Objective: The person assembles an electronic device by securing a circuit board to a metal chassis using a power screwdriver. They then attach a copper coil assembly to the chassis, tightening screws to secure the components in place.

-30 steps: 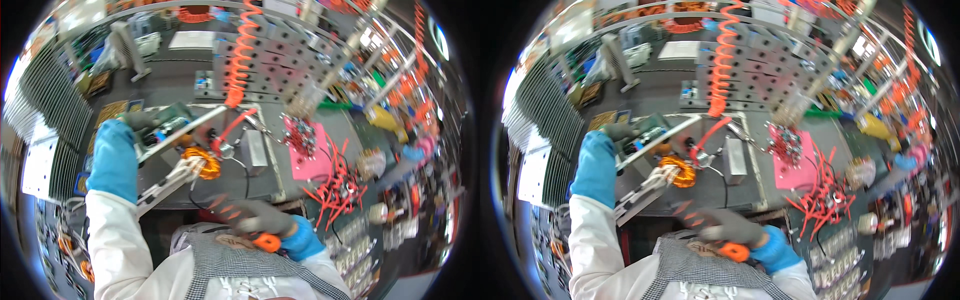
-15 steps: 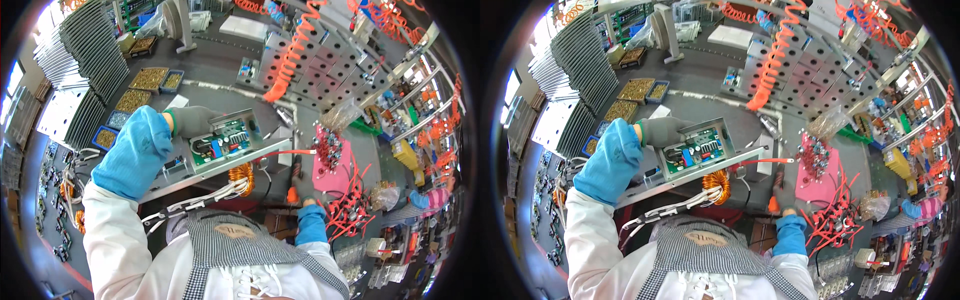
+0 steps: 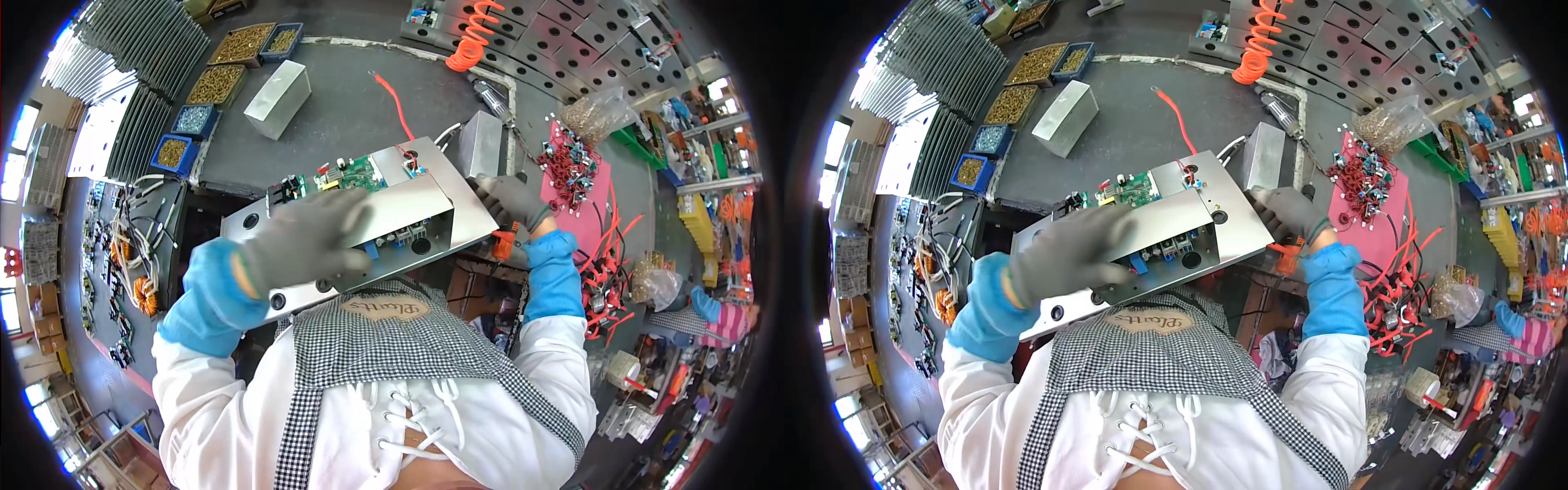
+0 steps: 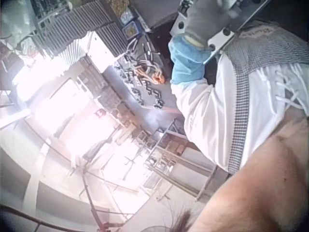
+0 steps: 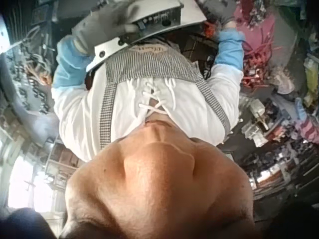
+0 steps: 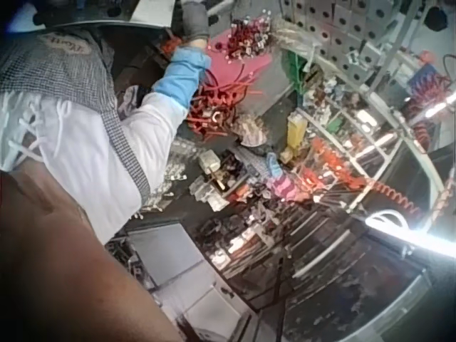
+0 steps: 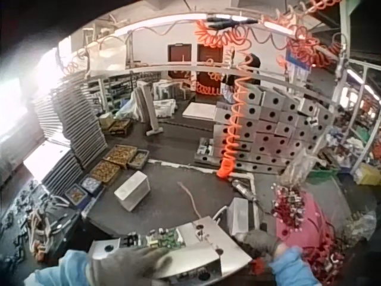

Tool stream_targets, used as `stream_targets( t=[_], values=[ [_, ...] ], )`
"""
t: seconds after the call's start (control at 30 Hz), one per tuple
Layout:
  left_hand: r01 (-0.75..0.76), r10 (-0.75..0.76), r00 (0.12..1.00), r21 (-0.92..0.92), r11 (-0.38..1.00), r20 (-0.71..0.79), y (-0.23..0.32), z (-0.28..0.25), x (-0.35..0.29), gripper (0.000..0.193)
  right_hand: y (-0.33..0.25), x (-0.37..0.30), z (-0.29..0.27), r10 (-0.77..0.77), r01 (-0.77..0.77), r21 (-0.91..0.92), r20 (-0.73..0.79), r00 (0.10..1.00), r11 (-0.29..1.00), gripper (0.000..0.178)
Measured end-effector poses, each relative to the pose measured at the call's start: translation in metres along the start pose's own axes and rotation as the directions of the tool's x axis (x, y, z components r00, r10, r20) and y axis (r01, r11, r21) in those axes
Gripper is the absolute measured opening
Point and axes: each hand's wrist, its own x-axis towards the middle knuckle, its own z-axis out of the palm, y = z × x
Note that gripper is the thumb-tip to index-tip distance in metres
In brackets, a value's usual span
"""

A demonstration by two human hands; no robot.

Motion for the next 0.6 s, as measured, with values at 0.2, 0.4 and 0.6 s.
stream_targets(
  t=[0.2,0.4,0.6],
  values=[
    [0.834,-0.872,0.447,-0.260,0.487,-0.198,-0.203,0.061,-0.141,0.066,0.016,0.014,0.059,-0.183,0.157,0.233,0.095,0.979,0.960,0.038],
    [0.211,-0.700,0.709,-0.922,0.324,-0.084,-0.270,0.126,-0.161,0.031,0.058,0.025,0.057,-0.406,0.403,0.271,-0.048,0.913,0.874,0.037],
    [0.192,-0.331,0.899,-0.421,0.887,-0.287,-0.352,0.114,-0.044,0.039,0.004,-0.020,0.100,-0.712,0.557,-0.474,-0.259,0.653,0.682,0.058]
  ],
)
